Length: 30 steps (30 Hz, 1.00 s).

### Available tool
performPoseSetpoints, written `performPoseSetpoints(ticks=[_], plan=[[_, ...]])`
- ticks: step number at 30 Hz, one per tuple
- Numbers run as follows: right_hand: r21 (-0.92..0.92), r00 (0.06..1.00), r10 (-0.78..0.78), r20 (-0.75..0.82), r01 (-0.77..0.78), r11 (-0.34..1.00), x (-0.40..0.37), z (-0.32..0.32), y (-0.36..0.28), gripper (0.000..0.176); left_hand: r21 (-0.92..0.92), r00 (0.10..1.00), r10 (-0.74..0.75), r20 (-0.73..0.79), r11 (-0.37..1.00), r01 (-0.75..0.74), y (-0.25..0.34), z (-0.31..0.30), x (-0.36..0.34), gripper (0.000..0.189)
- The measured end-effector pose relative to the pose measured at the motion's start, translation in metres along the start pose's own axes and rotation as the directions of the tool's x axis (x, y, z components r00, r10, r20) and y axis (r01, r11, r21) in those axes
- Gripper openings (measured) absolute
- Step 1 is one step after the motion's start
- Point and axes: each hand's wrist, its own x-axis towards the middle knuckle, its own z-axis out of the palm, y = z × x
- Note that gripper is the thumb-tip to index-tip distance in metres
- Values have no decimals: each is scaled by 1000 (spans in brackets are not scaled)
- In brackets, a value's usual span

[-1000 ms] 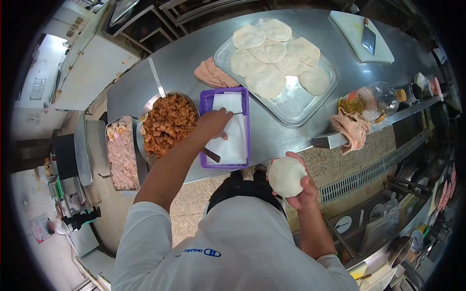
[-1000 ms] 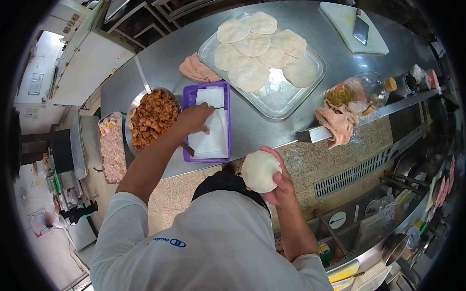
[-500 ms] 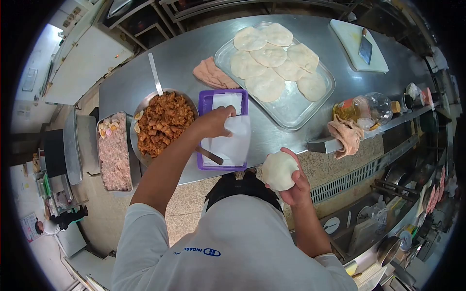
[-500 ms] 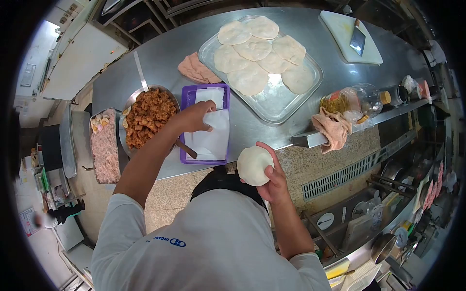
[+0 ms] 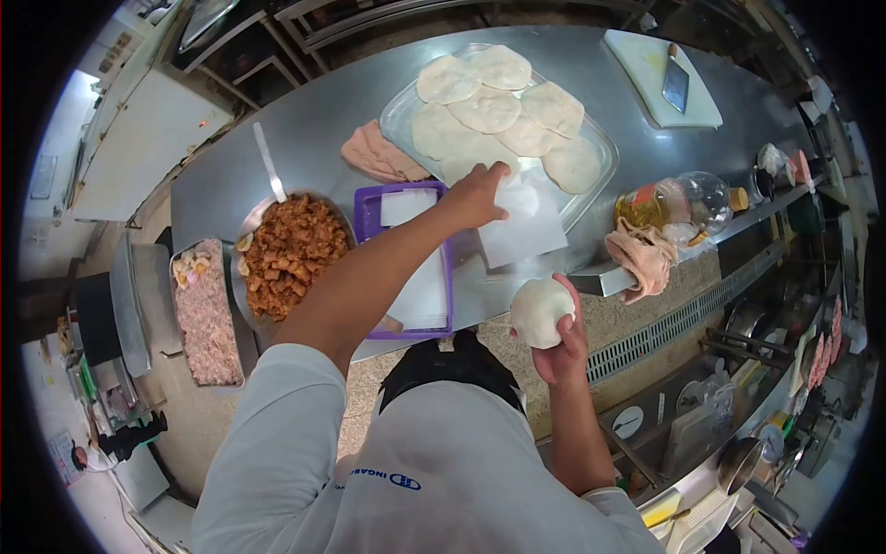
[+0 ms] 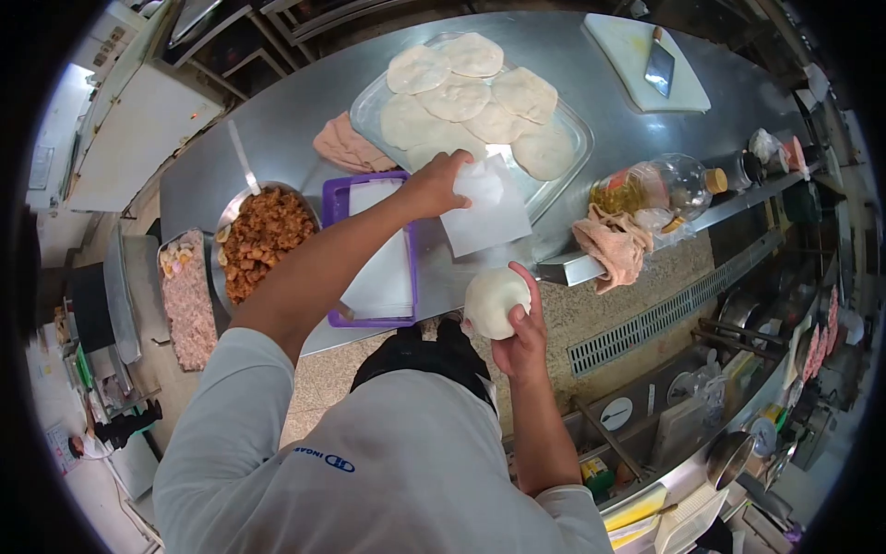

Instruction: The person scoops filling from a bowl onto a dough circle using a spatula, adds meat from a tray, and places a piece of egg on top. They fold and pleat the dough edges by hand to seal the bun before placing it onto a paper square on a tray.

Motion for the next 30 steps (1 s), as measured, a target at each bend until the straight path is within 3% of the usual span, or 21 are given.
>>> performPoseSetpoints(ticks=[3, 8, 11, 12, 13, 14, 15, 16, 18, 19, 23, 24, 26, 27, 28, 30], plan=[[-38, 996, -34, -85, 30, 999, 4, -6, -5, 87, 68, 999, 39, 6, 997, -40, -8, 23, 21, 67], [-157, 980, -87, -180, 58, 986, 37, -13, -2, 81, -58, 992, 88, -95, 994, -94, -21, 35, 33, 60], [-477, 955, -220, -200, 101, 873, 72, -4, -10, 73, -73, 981, 138, -135, 986, -149, -29, 39, 39, 57], [-478, 956, -216, -196, 99, 873, 85, -1, -14, 73, -75, 981, 134, -139, 987, -145, -28, 38, 39, 57], [-786, 919, -386, -83, 178, 592, 98, 2, -17, 71, -98, 984, 110, -138, 987, -124, -25, 37, 37, 57], [-954, 865, -493, 91, 217, 205, 111, 4, -20, 69, -122, 987, 87, -136, 987, -104, -22, 35, 36, 58], [-954, 838, -507, 201, 286, 94, 125, 5, -21, 67, -124, 987, 83, -139, 987, -101, -22, 34, 36, 58], [-954, 839, -504, 203, 286, 91, 137, 7, -20, 67, -131, 987, 91, -135, 985, -109, -21, 34, 36, 58], [-969, 908, -384, 168, 80, -234, 160, 12, -13, 71, -142, 987, 96, -132, 983, -115, -21, 37, 36, 58], [-957, 966, -244, 80, 7, -289, 168, 13, -10, 73, -132, 985, 99, -138, 984, -118, -22, 38, 37, 58], [-940, 987, -152, 59, 4, -341, 165, 21, -17, 76, -171, 989, 82, -120, 980, -102, -22, 24, 30, 60], [-952, 984, -155, 87, 37, -303, 161, 18, -24, 79, -175, 989, 82, -124, 979, -103, -21, 17, 26, 60], [-960, 980, -162, 117, 69, -272, 164, 6, -40, 82, -339, 986, -12, -168, 940, -46, -16, -5, 13, 61], [-977, 953, -264, 149, 100, -191, 176, -2, -49, 84, -455, 984, -71, -165, 891, -12, -9, -19, 2, 56], [-984, 916, -364, 171, 139, -110, 188, -8, -59, 85, -457, 984, -67, -166, 889, -17, -7, -29, -8, 56], [-997, 892, -449, 51, 22, -70, 224, -8, -88, 81, -670, 964, -182, -193, 743, 6, -8, -46, -29, 53]])
